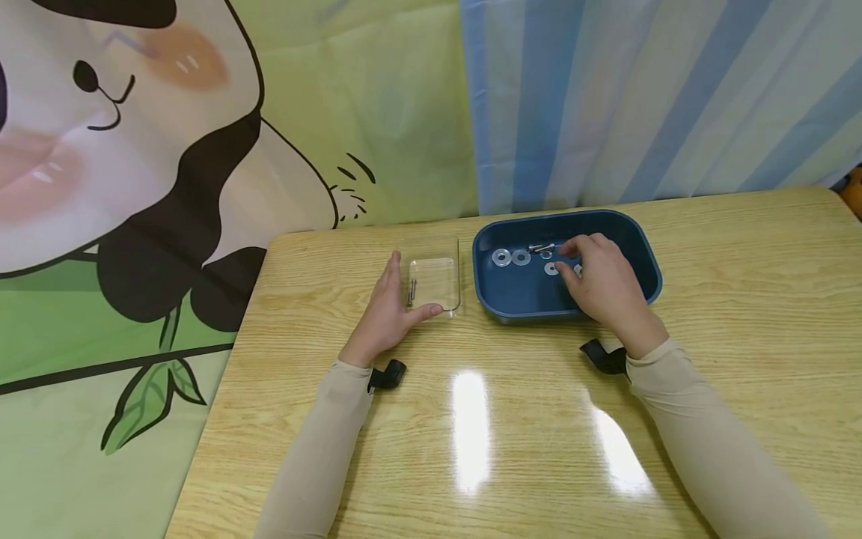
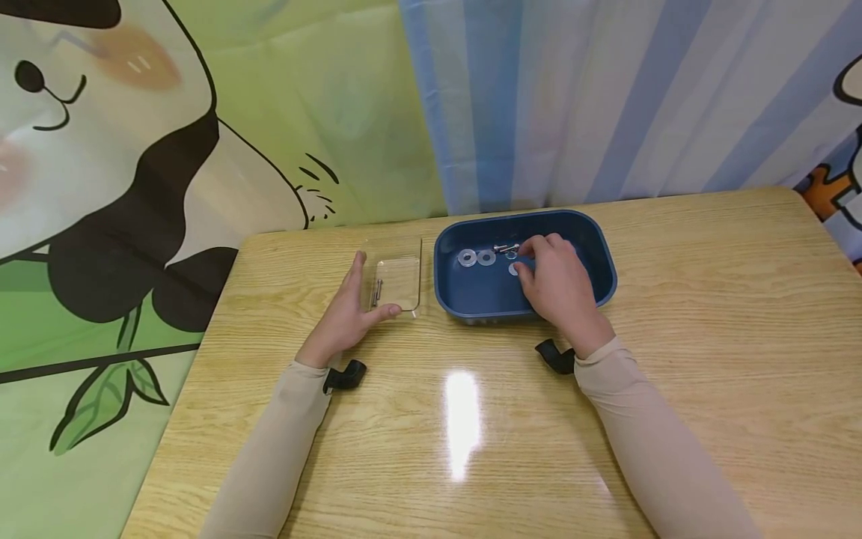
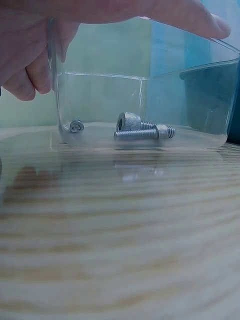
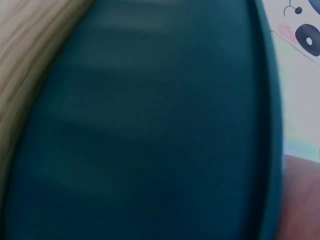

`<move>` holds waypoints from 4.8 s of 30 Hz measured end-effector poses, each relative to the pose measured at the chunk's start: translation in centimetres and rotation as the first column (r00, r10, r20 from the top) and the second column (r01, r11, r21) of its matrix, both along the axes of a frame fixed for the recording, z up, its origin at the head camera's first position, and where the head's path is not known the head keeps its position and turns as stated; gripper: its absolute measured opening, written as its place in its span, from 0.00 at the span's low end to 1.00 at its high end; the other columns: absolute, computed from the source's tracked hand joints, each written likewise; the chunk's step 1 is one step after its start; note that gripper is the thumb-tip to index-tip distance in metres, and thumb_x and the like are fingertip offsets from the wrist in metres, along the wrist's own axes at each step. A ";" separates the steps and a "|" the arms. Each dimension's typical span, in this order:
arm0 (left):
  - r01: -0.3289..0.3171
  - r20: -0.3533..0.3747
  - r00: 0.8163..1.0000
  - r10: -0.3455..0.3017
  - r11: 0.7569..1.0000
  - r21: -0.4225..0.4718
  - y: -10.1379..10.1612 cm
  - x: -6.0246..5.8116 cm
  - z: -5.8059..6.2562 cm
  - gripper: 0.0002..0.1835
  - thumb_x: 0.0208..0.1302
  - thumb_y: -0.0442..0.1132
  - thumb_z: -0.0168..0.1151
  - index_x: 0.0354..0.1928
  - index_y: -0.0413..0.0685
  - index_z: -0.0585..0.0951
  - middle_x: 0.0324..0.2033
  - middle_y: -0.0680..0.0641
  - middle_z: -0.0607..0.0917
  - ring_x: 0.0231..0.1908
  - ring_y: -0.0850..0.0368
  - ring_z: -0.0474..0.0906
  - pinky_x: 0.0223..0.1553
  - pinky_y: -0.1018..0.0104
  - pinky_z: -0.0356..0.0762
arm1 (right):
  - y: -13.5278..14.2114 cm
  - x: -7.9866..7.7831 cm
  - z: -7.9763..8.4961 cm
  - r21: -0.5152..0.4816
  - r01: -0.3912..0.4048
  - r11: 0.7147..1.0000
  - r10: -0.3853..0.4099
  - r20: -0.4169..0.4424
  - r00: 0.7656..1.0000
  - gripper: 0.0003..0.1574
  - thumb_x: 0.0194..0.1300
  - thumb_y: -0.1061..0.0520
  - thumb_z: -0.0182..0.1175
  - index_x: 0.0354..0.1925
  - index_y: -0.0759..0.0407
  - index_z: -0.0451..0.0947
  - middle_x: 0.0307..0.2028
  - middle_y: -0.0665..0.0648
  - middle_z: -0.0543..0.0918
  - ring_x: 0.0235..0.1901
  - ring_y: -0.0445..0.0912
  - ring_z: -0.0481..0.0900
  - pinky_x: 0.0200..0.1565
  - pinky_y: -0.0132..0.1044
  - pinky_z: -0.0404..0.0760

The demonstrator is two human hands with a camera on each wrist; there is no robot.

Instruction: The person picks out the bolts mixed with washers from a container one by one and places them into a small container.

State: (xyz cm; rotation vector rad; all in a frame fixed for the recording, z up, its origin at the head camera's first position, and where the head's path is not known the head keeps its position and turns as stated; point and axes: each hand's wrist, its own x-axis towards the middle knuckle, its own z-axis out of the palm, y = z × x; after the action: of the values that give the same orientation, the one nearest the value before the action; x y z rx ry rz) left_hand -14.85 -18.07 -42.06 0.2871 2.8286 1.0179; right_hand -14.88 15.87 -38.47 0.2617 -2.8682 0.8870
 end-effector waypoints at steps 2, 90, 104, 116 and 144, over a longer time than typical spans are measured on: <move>0.000 0.001 1.000 0.000 1.000 0.002 0.0 0.0 0.0 0.67 0.57 0.70 0.66 0.80 0.49 0.33 0.80 0.42 0.38 0.78 0.45 0.37 0.74 0.45 0.46 | 0.3 -0.1 -0.1 0.007 0.009 1.000 -0.009 0.009 1.000 0.14 0.71 0.61 0.61 0.50 0.69 0.79 0.46 0.69 0.78 0.43 0.61 0.74 0.44 0.57 0.74; 0.008 -0.005 1.000 -0.008 1.000 0.019 -0.1 0.1 0.1 0.68 0.56 0.70 0.66 0.80 0.45 0.35 0.80 0.41 0.39 0.78 0.44 0.38 0.74 0.44 0.47 | 2.6 -4.1 -1.5 0.288 0.076 0.955 -0.181 0.360 0.915 0.22 0.74 0.62 0.47 0.51 0.84 0.71 0.46 0.81 0.71 0.48 0.72 0.72 0.49 0.65 0.73; 0.002 -0.001 1.000 -0.002 1.000 0.012 -0.1 0.1 -0.1 0.68 0.56 0.71 0.66 0.80 0.47 0.34 0.79 0.40 0.39 0.78 0.44 0.38 0.74 0.44 0.47 | 2.8 -3.9 -1.4 0.296 0.043 0.954 -0.152 0.357 0.922 0.22 0.76 0.62 0.47 0.52 0.86 0.69 0.46 0.80 0.72 0.47 0.70 0.73 0.49 0.62 0.74; 0.003 -0.007 1.000 -0.003 1.000 0.013 0.0 0.1 0.0 0.68 0.56 0.70 0.67 0.80 0.46 0.34 0.80 0.42 0.39 0.78 0.45 0.38 0.74 0.45 0.46 | 2.5 -3.6 -1.1 0.263 0.057 0.963 -0.120 0.230 0.966 0.19 0.76 0.62 0.48 0.46 0.83 0.72 0.42 0.78 0.74 0.45 0.70 0.74 0.48 0.63 0.75; 0.006 -0.015 1.000 -0.006 1.000 0.008 -0.2 0.0 -0.3 0.68 0.56 0.71 0.66 0.80 0.46 0.33 0.79 0.40 0.39 0.78 0.45 0.38 0.74 0.45 0.47 | 0.2 -1.6 0.9 0.186 0.039 0.982 -0.064 0.131 0.989 0.12 0.76 0.61 0.52 0.43 0.73 0.76 0.40 0.71 0.77 0.42 0.64 0.75 0.45 0.58 0.76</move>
State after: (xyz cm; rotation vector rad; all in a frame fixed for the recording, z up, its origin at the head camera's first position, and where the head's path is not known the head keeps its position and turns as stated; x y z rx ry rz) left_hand -14.81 -18.24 -42.32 0.3055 2.8353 1.0307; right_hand -16.44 16.06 -37.56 0.1481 -3.0727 0.6559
